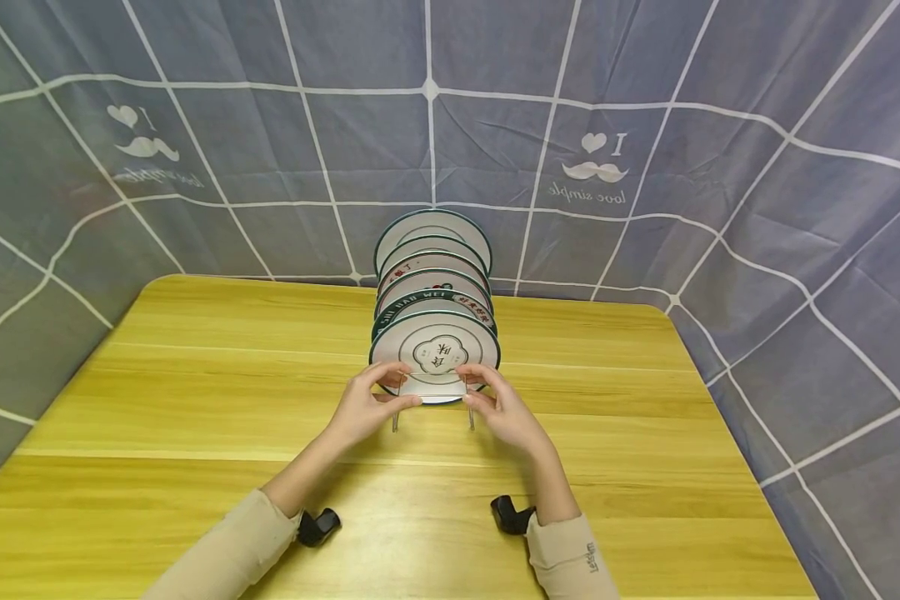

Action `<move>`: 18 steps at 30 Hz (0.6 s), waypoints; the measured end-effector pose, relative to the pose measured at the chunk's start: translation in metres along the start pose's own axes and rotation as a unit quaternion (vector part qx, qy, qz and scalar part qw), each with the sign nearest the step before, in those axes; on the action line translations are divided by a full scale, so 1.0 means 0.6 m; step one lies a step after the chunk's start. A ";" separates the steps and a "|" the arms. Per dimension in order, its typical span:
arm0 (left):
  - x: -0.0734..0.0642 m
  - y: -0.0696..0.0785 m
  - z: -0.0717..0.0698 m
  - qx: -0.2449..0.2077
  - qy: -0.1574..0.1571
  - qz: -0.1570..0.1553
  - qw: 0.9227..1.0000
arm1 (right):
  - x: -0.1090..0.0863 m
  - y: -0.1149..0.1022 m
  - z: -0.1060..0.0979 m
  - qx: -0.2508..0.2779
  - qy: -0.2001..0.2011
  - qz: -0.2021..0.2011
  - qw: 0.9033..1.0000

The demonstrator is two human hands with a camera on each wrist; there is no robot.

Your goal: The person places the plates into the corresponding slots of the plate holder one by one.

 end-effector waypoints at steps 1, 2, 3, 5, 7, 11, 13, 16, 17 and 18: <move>0.000 0.000 0.000 0.001 -0.001 0.001 1.000 | 0.000 0.000 0.000 -0.002 0.001 0.000 1.000; 0.000 0.000 0.000 0.001 -0.002 0.002 1.000 | 0.000 -0.001 0.000 -0.002 0.002 0.000 1.000; 0.000 0.000 -0.001 0.002 -0.004 0.004 1.000 | -0.001 -0.001 0.000 0.000 0.003 0.001 1.000; 0.000 -0.001 -0.002 0.002 -0.005 0.003 1.000 | -0.001 -0.002 0.002 0.006 0.002 0.004 1.000; 0.000 -0.003 -0.004 0.004 -0.005 0.001 1.000 | 0.000 -0.002 0.004 0.012 -0.001 0.004 1.000; 0.000 -0.008 -0.008 0.006 -0.004 -0.002 1.000 | 0.001 -0.003 0.008 0.012 -0.003 0.001 1.000; 0.000 -0.007 -0.009 0.005 -0.009 0.002 1.000 | 0.001 -0.003 0.008 0.011 -0.002 0.001 1.000; -0.001 -0.003 -0.015 0.014 -0.029 0.004 0.999 | -0.001 -0.008 0.002 0.005 -0.001 -0.008 1.000; -0.002 -0.001 -0.020 0.021 -0.031 0.004 0.999 | -0.002 -0.014 -0.004 0.001 0.006 -0.019 1.000; -0.003 0.003 -0.029 0.030 -0.028 0.010 0.999 | -0.004 -0.021 -0.014 -0.003 0.020 -0.038 0.999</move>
Point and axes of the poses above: each hand's wrist, its own x-axis towards the middle knuckle, its own z-axis out of the palm, y = z × x, the point moved 7 cm from there along x, towards the middle knuckle, and after that the axes turned 8 degrees about -y, right-handed, at the moved point
